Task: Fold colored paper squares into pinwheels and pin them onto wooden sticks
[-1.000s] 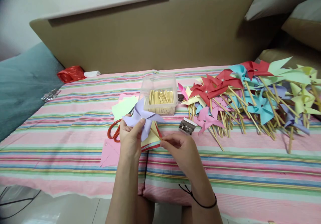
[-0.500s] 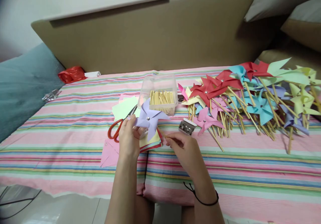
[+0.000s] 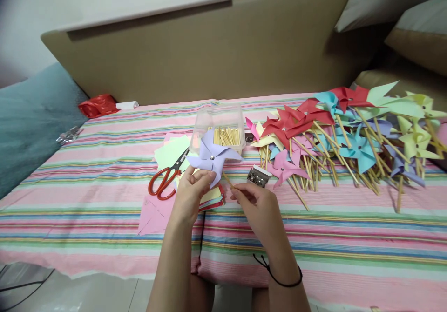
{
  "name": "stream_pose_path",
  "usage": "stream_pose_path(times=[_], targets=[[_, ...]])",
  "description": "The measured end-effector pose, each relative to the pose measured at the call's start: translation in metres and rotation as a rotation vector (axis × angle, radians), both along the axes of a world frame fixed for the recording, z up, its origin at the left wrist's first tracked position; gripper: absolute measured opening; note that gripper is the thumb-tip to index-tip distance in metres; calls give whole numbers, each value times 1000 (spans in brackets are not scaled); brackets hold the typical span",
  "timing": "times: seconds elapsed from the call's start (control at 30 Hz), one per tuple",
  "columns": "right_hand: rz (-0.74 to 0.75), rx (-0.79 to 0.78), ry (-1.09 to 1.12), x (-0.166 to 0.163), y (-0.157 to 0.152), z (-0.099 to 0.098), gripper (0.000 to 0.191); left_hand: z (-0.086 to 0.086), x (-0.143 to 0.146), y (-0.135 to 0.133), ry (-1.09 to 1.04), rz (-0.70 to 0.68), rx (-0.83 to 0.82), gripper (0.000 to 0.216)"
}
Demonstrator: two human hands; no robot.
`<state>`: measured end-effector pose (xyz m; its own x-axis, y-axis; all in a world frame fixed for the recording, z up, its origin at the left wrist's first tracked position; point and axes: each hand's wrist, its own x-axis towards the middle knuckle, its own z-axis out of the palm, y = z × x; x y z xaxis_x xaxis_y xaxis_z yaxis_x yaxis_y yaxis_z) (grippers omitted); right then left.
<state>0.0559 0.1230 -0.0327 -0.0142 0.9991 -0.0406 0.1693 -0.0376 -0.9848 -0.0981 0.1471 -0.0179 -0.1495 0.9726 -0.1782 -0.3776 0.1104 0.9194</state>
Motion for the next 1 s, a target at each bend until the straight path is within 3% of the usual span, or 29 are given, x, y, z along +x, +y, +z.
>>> stream_pose_path(times=[0.27, 0.4, 0.57, 0.73, 0.9, 1.0], targets=[[-80, -9, 66, 0, 4, -5, 25, 1, 2, 2, 23, -30, -48, 30], [-257, 9, 124, 6, 7, 2, 32, 1, 3, 5, 71, -15, -60, 33], [-491, 153, 86, 28, 17, 15, 35, -1, 3, 9, 102, -16, -19, 41], [-603, 254, -237, 100, 39, 36, 40, -6, -5, 14, 130, 3, 3, 50], [-735, 163, -488, 194, 77, 70, 27, -5, -10, 18, 121, 49, -4, 50], [-744, 78, -620, 234, 100, 84, 22, -3, -12, 20, 86, 51, -4, 48]])
